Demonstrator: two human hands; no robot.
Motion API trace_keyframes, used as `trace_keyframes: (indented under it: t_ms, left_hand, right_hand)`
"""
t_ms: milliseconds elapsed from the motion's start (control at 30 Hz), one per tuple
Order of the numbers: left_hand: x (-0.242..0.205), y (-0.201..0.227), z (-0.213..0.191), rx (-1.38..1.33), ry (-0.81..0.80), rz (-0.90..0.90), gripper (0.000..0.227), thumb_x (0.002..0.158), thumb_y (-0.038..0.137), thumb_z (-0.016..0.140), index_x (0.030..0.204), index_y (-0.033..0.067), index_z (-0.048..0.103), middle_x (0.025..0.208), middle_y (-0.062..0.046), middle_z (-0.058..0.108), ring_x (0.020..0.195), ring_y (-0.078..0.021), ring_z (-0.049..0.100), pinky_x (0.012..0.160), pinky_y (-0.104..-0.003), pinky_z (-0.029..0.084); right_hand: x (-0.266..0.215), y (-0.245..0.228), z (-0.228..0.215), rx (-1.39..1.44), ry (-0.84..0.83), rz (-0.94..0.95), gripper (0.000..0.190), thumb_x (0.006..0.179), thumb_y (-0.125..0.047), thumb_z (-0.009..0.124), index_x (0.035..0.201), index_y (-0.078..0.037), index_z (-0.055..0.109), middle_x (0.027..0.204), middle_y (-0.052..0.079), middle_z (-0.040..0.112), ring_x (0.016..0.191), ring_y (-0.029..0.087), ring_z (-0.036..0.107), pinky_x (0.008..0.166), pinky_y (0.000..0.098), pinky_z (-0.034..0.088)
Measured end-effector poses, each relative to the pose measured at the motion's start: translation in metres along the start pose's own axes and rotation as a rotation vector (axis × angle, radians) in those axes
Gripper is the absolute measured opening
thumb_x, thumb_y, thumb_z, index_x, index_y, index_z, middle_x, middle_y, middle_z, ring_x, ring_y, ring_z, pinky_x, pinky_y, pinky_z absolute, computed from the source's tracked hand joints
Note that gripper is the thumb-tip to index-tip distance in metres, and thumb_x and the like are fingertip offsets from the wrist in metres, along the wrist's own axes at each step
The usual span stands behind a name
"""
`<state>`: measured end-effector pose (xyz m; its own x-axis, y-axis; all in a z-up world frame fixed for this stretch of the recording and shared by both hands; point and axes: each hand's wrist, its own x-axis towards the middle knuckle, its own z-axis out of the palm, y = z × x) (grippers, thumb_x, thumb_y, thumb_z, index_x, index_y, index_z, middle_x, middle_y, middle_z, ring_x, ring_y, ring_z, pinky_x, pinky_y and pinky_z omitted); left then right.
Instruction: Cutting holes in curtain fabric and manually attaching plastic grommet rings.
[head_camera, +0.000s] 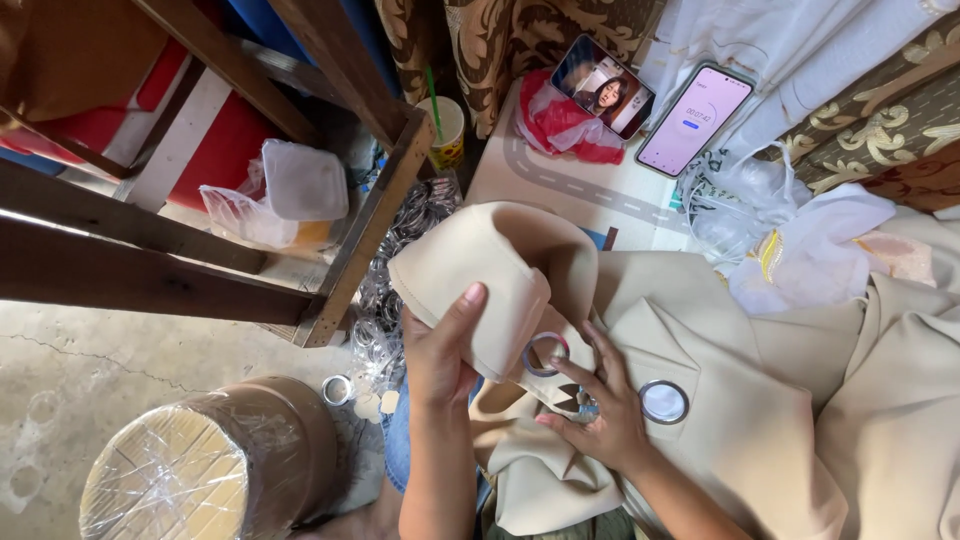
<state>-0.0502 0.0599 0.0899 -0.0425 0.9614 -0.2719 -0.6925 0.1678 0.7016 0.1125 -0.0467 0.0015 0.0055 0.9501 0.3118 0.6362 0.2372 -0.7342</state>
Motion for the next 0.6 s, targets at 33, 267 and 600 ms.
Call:
trace_keyframes:
  t_ms: [33, 267, 600]
  left_hand:
    - [-0.001, -0.001, 0.002, 0.054, -0.018, 0.024, 0.047, 0.073, 0.0, 0.068, 0.116, -0.0097, 0.051, 0.092, -0.022, 0.064, 0.072, -0.0249, 0.065, 0.064, -0.03, 0.055]
    - [-0.002, -0.016, 0.011, 0.486, -0.027, 0.084, 0.028, 0.07, 0.004, 0.074, 0.093, -0.0079, 0.065, 0.078, -0.016, 0.069, 0.061, -0.0169, 0.063, 0.054, -0.024, 0.052]
    - [-0.043, -0.065, -0.003, 0.407, -0.229, -0.138, 0.019, 0.085, 0.015, 0.067, 0.073, -0.0001, 0.062, 0.059, -0.002, 0.057, 0.051, -0.0076, 0.049, 0.047, -0.02, 0.042]
  right_hand:
    - [0.003, -0.001, -0.002, 0.104, -0.027, 0.009, 0.06, 0.063, -0.036, 0.081, 0.116, -0.015, 0.063, 0.147, 0.02, 0.026, 0.135, 0.04, 0.036, 0.105, 0.0442, 0.04]
    - [-0.004, -0.009, -0.006, 0.117, 0.021, 0.111, 0.043, 0.069, -0.013, 0.074, 0.111, -0.017, 0.066, 0.147, 0.017, 0.027, 0.09, 0.017, 0.064, 0.073, 0.0255, 0.054]
    - [-0.014, -0.021, -0.06, 0.831, 0.059, 0.505, 0.037, 0.091, -0.029, 0.05, 0.111, 0.002, 0.05, 0.078, 0.009, 0.052, 0.055, 0.009, 0.035, 0.047, 0.0208, 0.03]
